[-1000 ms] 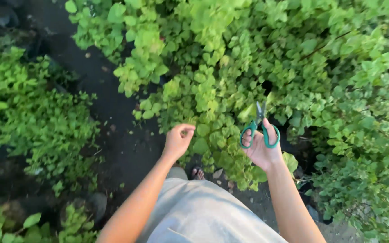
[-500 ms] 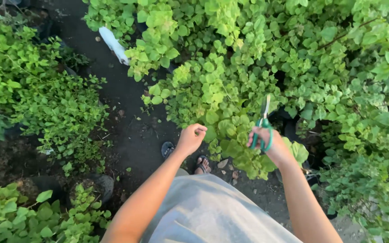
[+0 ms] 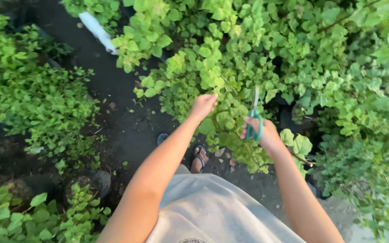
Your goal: Pruning and trimming bushes and small plants in a garden nursery using hand shears.
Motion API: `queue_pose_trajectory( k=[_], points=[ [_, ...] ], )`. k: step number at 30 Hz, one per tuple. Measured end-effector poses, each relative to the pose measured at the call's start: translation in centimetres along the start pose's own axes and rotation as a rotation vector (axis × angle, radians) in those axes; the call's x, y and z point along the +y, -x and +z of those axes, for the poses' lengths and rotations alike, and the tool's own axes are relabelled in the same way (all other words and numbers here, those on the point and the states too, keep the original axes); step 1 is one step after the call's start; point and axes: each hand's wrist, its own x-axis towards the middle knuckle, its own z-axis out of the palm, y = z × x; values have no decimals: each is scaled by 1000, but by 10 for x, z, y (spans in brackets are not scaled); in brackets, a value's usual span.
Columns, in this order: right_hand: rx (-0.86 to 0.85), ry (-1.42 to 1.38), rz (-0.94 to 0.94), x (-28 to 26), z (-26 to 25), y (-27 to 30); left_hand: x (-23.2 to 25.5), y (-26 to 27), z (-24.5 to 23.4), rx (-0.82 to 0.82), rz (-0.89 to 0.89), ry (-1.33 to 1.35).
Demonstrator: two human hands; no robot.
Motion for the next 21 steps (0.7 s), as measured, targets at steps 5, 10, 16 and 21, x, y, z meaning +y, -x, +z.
queue_pose_trajectory(
  k=[5, 10, 16, 21],
  points=[
    [86, 31, -52, 1, -51, 25, 6, -18, 6, -13, 38, 189],
    [46, -171, 25, 15, -66, 28, 21, 1, -30, 20, 57, -84],
    [-177, 377, 83, -34, -28, -11, 18, 19, -88, 150, 145, -285],
    [-387, 647, 122, -68, 20, -106, 38, 23, -121, 240, 47, -334]
  ],
)
